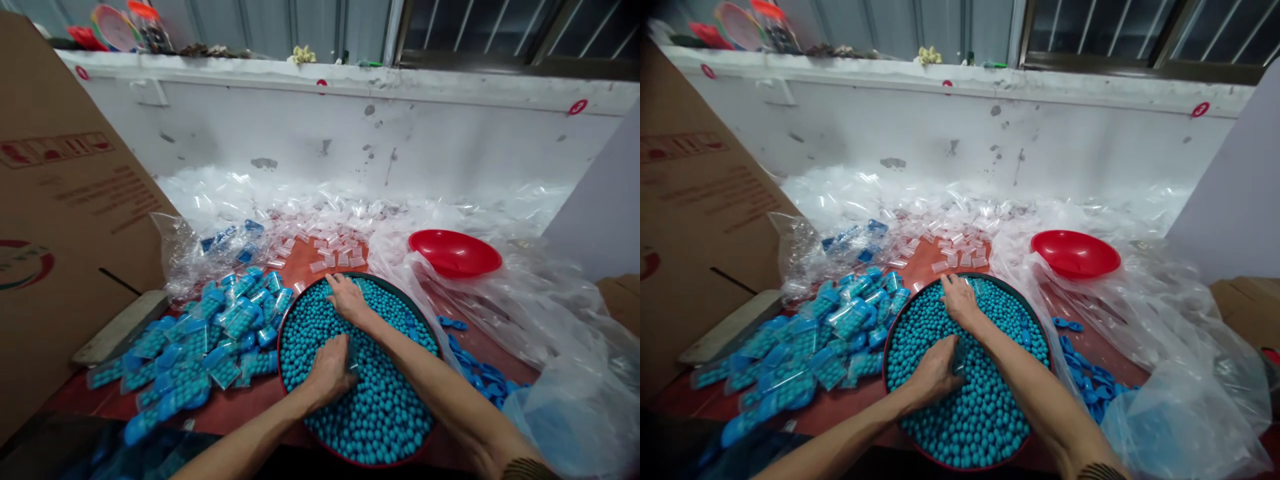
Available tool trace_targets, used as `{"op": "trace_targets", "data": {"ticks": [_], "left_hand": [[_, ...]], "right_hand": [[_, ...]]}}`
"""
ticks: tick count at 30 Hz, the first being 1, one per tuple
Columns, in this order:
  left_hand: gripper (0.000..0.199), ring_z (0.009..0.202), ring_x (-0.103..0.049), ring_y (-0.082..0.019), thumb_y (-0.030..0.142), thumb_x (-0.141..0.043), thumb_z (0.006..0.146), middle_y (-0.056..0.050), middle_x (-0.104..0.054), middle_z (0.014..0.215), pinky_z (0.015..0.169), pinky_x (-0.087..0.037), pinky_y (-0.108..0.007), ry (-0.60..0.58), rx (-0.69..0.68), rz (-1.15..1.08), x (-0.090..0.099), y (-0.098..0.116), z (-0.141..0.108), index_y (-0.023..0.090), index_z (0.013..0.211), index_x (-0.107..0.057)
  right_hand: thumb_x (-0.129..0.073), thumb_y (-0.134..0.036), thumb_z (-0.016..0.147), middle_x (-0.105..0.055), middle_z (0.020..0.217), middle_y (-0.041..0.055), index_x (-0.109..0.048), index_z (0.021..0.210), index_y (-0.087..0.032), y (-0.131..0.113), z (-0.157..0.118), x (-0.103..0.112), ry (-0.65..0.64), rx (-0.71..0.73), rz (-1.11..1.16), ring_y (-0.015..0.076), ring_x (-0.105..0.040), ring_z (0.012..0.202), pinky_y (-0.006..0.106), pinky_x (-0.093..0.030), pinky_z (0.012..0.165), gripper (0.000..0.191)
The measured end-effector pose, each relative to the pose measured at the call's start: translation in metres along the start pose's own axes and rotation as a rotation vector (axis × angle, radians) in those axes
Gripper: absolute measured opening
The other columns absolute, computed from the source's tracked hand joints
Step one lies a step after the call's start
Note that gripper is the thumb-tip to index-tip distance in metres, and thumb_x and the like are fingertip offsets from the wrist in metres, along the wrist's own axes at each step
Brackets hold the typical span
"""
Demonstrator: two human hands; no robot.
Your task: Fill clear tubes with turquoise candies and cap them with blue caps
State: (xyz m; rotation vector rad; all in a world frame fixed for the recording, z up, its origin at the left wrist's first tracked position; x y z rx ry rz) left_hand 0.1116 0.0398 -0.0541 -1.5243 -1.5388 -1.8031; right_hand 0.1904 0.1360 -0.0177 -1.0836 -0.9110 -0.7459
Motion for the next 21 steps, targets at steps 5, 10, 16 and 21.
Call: {"op": "trace_targets", "data": {"ticks": [5,10,16,21], "left_hand": [[0.035,0.093,-0.046,-0.023,0.019,-0.05,0.061,-0.008,-0.049,0.098,0.079,-0.038,-0.034,0.05,-0.035,0.039,-0.004,-0.002,-0.002,0.016,0.096,-0.044],[0.042,0.122,-0.023,-0.028,0.02,-0.054,0.06,-0.016,-0.023,0.131,0.096,-0.029,-0.039,0.14,-0.122,-0.06,-0.009,-0.003,0.001,0.014,0.1,-0.04],[0.047,0.122,-0.027,-0.028,0.013,-0.051,0.059,-0.014,-0.031,0.127,0.097,-0.029,-0.044,0.201,-0.251,-0.131,-0.007,0.008,0.011,0.015,0.104,-0.039],[0.061,0.105,-0.046,-0.024,0.014,-0.053,0.059,-0.011,-0.048,0.111,0.089,-0.038,-0.04,0.134,-0.234,-0.232,-0.007,0.007,0.015,0.016,0.117,-0.034]], "right_hand": [[-0.056,-0.02,0.071,-0.057,0.094,0.0075,-0.054,0.099,-0.02,0.015,0.006,-0.007,-0.077,0.028,0.003,0.0209,-0.055,0.087,0.032,-0.042,0.074,0.028],[-0.043,-0.01,0.076,-0.056,0.101,0.0097,-0.047,0.111,-0.012,0.04,-0.041,0.007,-0.045,-0.015,0.075,0.0151,-0.053,0.091,0.027,-0.041,0.081,0.035],[-0.044,-0.015,0.077,-0.063,0.097,0.0044,-0.058,0.104,-0.019,0.039,-0.091,0.005,-0.014,-0.005,0.456,0.0161,-0.057,0.089,0.032,-0.041,0.084,0.03],[-0.042,-0.017,0.078,-0.065,0.088,0.0024,-0.063,0.092,-0.02,0.049,-0.104,-0.004,-0.015,-0.11,0.656,0.0159,-0.058,0.084,0.032,-0.043,0.081,0.025]]}}
Point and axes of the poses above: each hand's wrist, its own z-axis towards the middle knuckle, its own x-axis out of the back of the hand, y = z × x, the point moved 4 cm from there along z, towards the middle knuckle
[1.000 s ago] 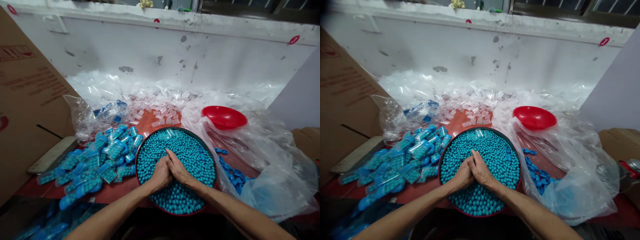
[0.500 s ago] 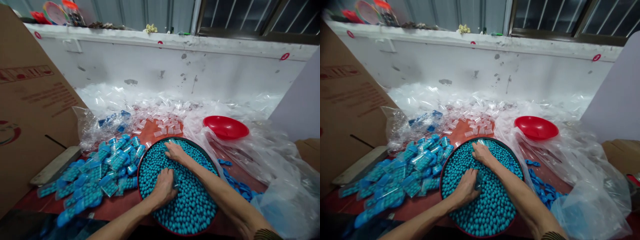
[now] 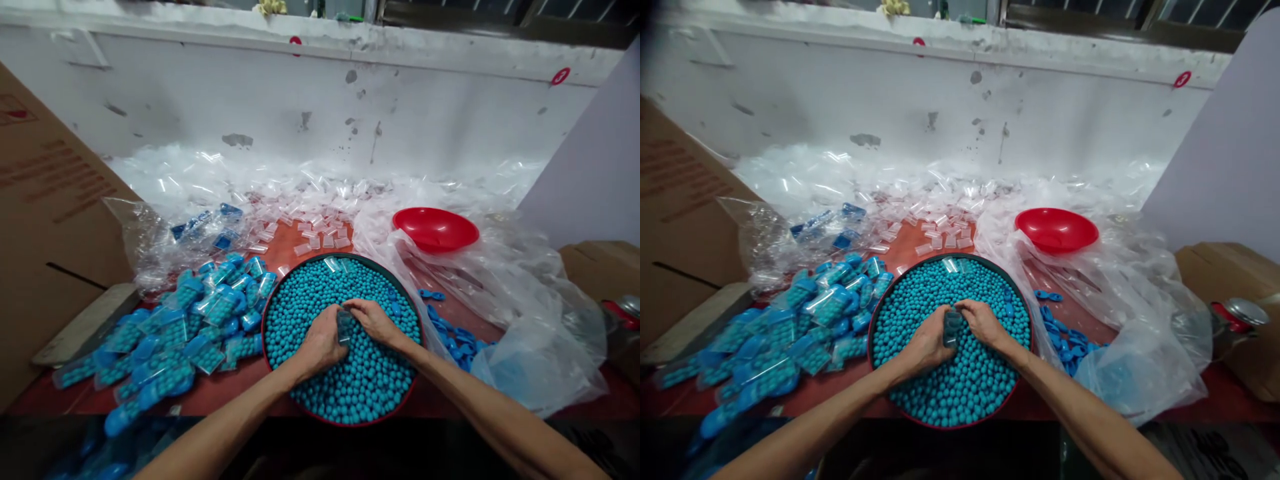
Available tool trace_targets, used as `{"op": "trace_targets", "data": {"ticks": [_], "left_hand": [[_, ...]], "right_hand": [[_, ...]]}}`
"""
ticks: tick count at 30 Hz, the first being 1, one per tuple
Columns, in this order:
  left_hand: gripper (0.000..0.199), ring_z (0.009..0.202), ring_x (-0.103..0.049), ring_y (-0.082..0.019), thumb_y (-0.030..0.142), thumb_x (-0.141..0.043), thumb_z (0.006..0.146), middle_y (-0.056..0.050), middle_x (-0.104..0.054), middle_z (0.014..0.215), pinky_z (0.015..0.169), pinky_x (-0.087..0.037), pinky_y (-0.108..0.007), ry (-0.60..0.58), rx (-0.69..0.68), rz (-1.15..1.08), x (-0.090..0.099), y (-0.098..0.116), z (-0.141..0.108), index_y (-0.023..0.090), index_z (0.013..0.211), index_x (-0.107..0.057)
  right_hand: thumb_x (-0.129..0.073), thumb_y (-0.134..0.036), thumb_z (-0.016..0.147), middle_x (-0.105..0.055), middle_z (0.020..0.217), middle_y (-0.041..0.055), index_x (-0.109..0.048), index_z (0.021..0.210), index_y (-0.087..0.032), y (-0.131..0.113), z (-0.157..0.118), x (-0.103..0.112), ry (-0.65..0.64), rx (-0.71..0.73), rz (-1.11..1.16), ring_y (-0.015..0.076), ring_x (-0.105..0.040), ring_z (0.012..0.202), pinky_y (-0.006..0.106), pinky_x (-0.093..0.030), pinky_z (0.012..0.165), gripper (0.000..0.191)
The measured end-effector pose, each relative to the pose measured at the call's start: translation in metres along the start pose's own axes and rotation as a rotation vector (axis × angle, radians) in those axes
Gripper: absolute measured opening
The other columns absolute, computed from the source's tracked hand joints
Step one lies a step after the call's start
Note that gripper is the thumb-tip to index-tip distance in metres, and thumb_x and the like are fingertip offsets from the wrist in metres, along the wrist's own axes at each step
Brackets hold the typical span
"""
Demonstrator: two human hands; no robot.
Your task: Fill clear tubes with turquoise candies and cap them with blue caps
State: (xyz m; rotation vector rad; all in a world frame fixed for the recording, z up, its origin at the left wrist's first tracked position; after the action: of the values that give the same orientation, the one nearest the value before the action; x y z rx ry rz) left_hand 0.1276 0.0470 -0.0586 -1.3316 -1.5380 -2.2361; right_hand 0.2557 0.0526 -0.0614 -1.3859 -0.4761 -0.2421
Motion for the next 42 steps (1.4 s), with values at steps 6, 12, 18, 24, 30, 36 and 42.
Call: {"op": "trace_targets", "data": {"ticks": [6,12,18,24,30,36,42], "left_hand": [[0.091,0.114,-0.037,-0.026,0.023,-0.062,0.052,-0.014,-0.037,0.126,0.094,-0.032,-0.038,-0.145,0.109,-0.053,-0.002,0.002,0.0,0.012,0.13,-0.016],[0.071,0.102,-0.044,-0.027,0.024,-0.06,0.054,-0.011,-0.048,0.109,0.084,-0.036,-0.037,-0.195,0.178,0.232,0.004,0.017,0.005,0.014,0.12,-0.034],[0.064,0.098,-0.046,-0.027,0.027,-0.06,0.053,-0.012,-0.05,0.103,0.079,-0.038,-0.035,-0.215,0.173,0.25,0.005,0.016,0.007,0.012,0.113,-0.04],[0.055,0.094,-0.048,-0.023,0.022,-0.055,0.058,-0.008,-0.052,0.1,0.078,-0.038,-0.032,-0.202,0.123,0.229,0.002,0.018,0.01,0.015,0.111,-0.04],[0.03,0.087,-0.05,-0.021,0.018,-0.047,0.065,-0.008,-0.053,0.091,0.076,-0.037,-0.031,-0.104,0.131,0.375,0.031,0.022,0.002,0.015,0.095,-0.046],[0.049,0.096,-0.047,-0.025,0.018,-0.053,0.057,-0.01,-0.051,0.099,0.08,-0.036,-0.034,-0.184,0.294,0.521,0.054,-0.008,-0.023,0.014,0.104,-0.042],[0.055,0.099,-0.045,-0.026,0.022,-0.054,0.058,-0.013,-0.047,0.104,0.081,-0.036,-0.034,-0.147,0.34,0.464,0.042,-0.017,-0.021,0.011,0.11,-0.037]], "right_hand": [[-0.046,-0.015,0.072,-0.064,0.071,-0.0008,-0.062,0.075,-0.017,0.009,-0.003,0.001,0.034,-0.068,0.131,0.0137,-0.058,0.069,0.028,-0.046,0.072,0.016],[-0.045,-0.014,0.073,-0.065,0.08,0.0015,-0.065,0.079,-0.018,0.0,-0.001,0.003,0.085,-0.073,0.078,0.0155,-0.058,0.078,0.032,-0.043,0.08,0.021],[-0.047,-0.022,0.077,-0.062,0.087,0.0021,-0.059,0.093,-0.018,-0.018,-0.003,0.004,0.103,-0.06,-0.041,0.0148,-0.055,0.082,0.03,-0.042,0.079,0.02],[-0.045,-0.013,0.077,-0.059,0.087,0.0016,-0.056,0.089,-0.018,-0.021,-0.007,0.0,0.087,-0.038,-0.117,0.0135,-0.053,0.084,0.028,-0.041,0.08,0.017],[-0.044,-0.026,0.082,-0.056,0.093,0.0071,-0.056,0.096,-0.019,-0.046,-0.042,0.011,0.014,0.174,-0.407,0.0181,-0.05,0.092,0.034,-0.037,0.084,0.02],[-0.059,-0.041,0.069,-0.042,0.127,0.0095,-0.043,0.121,-0.027,-0.05,-0.062,-0.011,-0.464,0.461,-0.598,0.0293,-0.023,0.123,0.054,-0.013,0.097,0.056],[-0.056,-0.044,0.071,-0.033,0.132,0.0134,-0.035,0.127,-0.02,-0.015,-0.015,-0.004,-0.251,0.306,-0.605,0.0285,-0.02,0.125,0.052,-0.014,0.099,0.065]]}}
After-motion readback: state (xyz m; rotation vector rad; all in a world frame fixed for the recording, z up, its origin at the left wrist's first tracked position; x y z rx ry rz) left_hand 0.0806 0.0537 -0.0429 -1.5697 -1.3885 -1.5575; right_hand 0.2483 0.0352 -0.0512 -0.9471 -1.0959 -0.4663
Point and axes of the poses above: each hand's wrist, its own z-axis towards the middle knuckle, its own x-axis out of the back of the hand, y = z × x, the point moved 4 cm from there along z, towards the middle knuckle
